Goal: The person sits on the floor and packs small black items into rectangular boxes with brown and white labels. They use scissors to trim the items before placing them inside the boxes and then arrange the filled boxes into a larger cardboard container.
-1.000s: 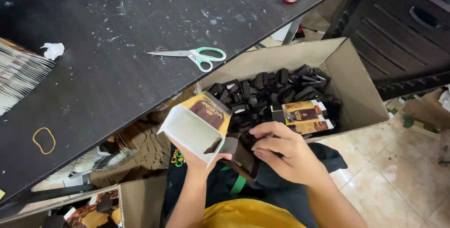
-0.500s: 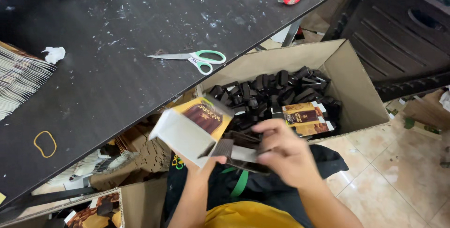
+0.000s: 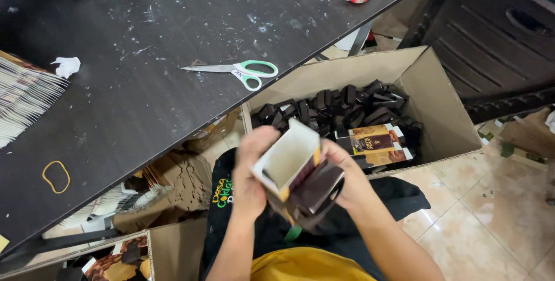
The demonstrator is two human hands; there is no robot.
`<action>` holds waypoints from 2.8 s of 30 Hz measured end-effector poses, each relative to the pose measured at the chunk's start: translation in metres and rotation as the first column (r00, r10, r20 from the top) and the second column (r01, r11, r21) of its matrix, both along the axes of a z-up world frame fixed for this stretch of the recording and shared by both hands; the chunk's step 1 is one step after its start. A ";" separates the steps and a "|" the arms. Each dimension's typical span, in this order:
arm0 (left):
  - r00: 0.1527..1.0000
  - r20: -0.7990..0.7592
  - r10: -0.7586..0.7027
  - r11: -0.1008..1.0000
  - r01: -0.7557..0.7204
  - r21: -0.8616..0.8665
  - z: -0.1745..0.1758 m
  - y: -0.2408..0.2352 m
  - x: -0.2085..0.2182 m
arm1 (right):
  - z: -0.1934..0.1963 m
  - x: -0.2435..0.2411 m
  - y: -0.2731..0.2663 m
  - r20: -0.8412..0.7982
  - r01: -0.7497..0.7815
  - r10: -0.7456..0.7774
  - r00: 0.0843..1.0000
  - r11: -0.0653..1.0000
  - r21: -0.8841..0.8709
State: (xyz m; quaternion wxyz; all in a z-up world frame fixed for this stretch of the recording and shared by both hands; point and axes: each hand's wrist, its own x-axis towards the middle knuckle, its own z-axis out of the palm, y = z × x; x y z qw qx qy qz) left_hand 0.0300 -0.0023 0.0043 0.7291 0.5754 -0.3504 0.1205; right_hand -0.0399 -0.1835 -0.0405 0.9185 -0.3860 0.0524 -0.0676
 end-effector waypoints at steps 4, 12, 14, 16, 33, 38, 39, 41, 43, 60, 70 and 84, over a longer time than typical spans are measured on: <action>0.837 0.089 0.540 0.834 -0.547 0.073 0.047 0.026 -0.034 | 0.032 0.000 -0.011 0.107 0.161 -0.135 0.985 0.940 -0.301; 0.954 -0.064 0.294 0.828 -0.221 0.515 0.037 -0.005 -0.047 | 0.048 -0.005 0.006 0.508 0.526 -0.171 0.844 0.083 -0.846; 0.953 -0.076 0.294 0.813 -0.207 0.545 0.034 -0.005 -0.047 | 0.054 -0.003 0.004 0.518 0.536 -0.185 0.835 0.062 -0.842; 0.949 -0.093 0.300 0.797 -0.196 0.571 0.029 -0.008 -0.049 | 0.056 -0.009 0.002 0.526 0.542 -0.190 0.829 0.042 -0.840; 0.959 -0.011 0.283 0.834 -0.240 0.498 0.024 -0.014 -0.043 | 0.046 -0.016 0.009 0.151 0.277 -0.286 0.946 0.477 -0.834; 0.959 -0.036 0.282 0.867 -0.239 0.438 0.029 -0.016 -0.044 | 0.060 -0.009 0.013 0.026 0.203 -0.315 0.949 0.545 -0.814; 0.963 -0.049 0.265 0.899 -0.229 0.374 0.032 -0.017 -0.043 | 0.060 -0.008 0.014 -0.011 0.180 -0.347 0.938 0.514 -0.839; 0.963 -0.045 0.267 0.901 -0.233 0.365 0.030 -0.017 -0.043 | 0.061 -0.008 0.015 0.013 0.194 -0.342 0.940 0.502 -0.842; 0.963 -0.041 0.267 0.904 -0.235 0.357 0.028 -0.018 -0.043 | 0.065 -0.009 0.016 0.036 0.210 -0.339 0.940 0.491 -0.846; 0.978 -0.206 -0.016 0.979 0.058 0.195 0.010 -0.004 -0.032 | 0.077 -0.030 0.026 0.264 0.303 -0.151 0.953 0.414 -0.858; 0.978 -0.208 0.015 0.975 0.032 0.221 0.009 -0.007 -0.039 | 0.092 -0.029 0.008 0.131 0.123 -0.019 0.991 0.508 -0.852; 0.998 -0.045 0.033 0.911 -0.012 0.413 0.019 -0.003 -0.034 | 0.088 -0.025 0.010 0.185 0.218 -0.126 0.975 0.349 -0.912</action>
